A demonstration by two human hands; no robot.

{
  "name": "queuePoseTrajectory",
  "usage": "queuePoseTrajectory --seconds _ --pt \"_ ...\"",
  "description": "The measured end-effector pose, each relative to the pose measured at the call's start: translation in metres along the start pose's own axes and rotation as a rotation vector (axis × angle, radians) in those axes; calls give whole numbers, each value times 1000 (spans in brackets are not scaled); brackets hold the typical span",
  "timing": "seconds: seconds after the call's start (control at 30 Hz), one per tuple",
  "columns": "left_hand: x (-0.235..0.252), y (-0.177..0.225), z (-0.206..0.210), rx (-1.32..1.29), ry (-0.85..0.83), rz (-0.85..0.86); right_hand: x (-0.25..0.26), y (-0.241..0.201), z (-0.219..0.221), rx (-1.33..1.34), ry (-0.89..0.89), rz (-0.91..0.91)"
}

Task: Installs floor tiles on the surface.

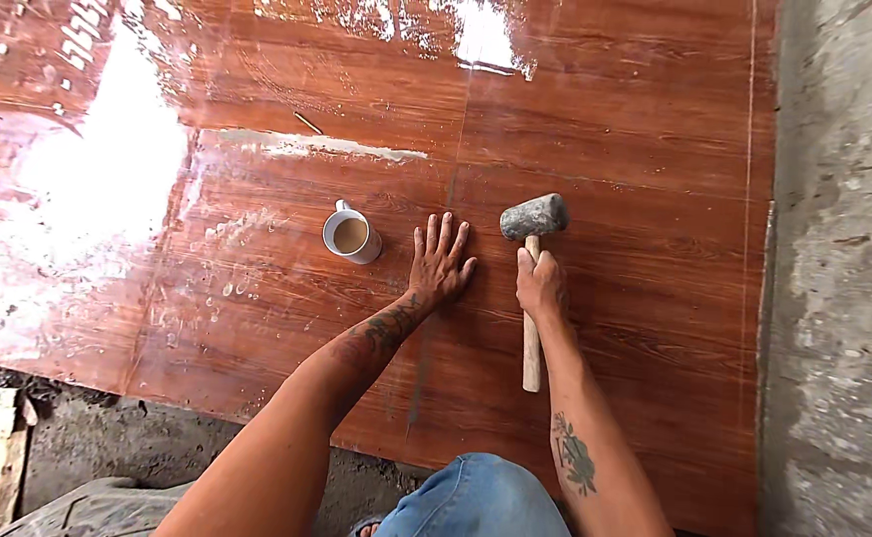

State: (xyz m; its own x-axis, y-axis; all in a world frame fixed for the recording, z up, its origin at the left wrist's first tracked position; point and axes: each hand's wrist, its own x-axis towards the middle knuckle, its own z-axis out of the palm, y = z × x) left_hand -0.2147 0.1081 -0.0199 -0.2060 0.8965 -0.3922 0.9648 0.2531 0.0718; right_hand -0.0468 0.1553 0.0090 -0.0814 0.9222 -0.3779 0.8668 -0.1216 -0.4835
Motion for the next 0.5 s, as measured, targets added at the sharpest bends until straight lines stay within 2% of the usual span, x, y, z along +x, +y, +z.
queuePoseTrajectory --seconds 0.03,0.07,0.1,0.13,0.27,0.4,0.5 --pt "-2 5 -15 15 -119 -27 0 -4 -2 17 10 -1" --pt "-1 0 0 -1 -16 1 -1 -6 0 26 36 -1" --pt "8 -11 38 -47 292 67 -1 -8 4 22 57 2" --pt "18 -17 58 -56 418 97 2 -9 9 15 70 6" --pt "21 -20 64 -47 419 103 8 -11 5 -7 0 27" --pt "20 -19 60 -58 408 99 9 -11 12 -20 92 -1" --pt "16 -18 58 -77 399 106 11 -6 21 -49 56 29"
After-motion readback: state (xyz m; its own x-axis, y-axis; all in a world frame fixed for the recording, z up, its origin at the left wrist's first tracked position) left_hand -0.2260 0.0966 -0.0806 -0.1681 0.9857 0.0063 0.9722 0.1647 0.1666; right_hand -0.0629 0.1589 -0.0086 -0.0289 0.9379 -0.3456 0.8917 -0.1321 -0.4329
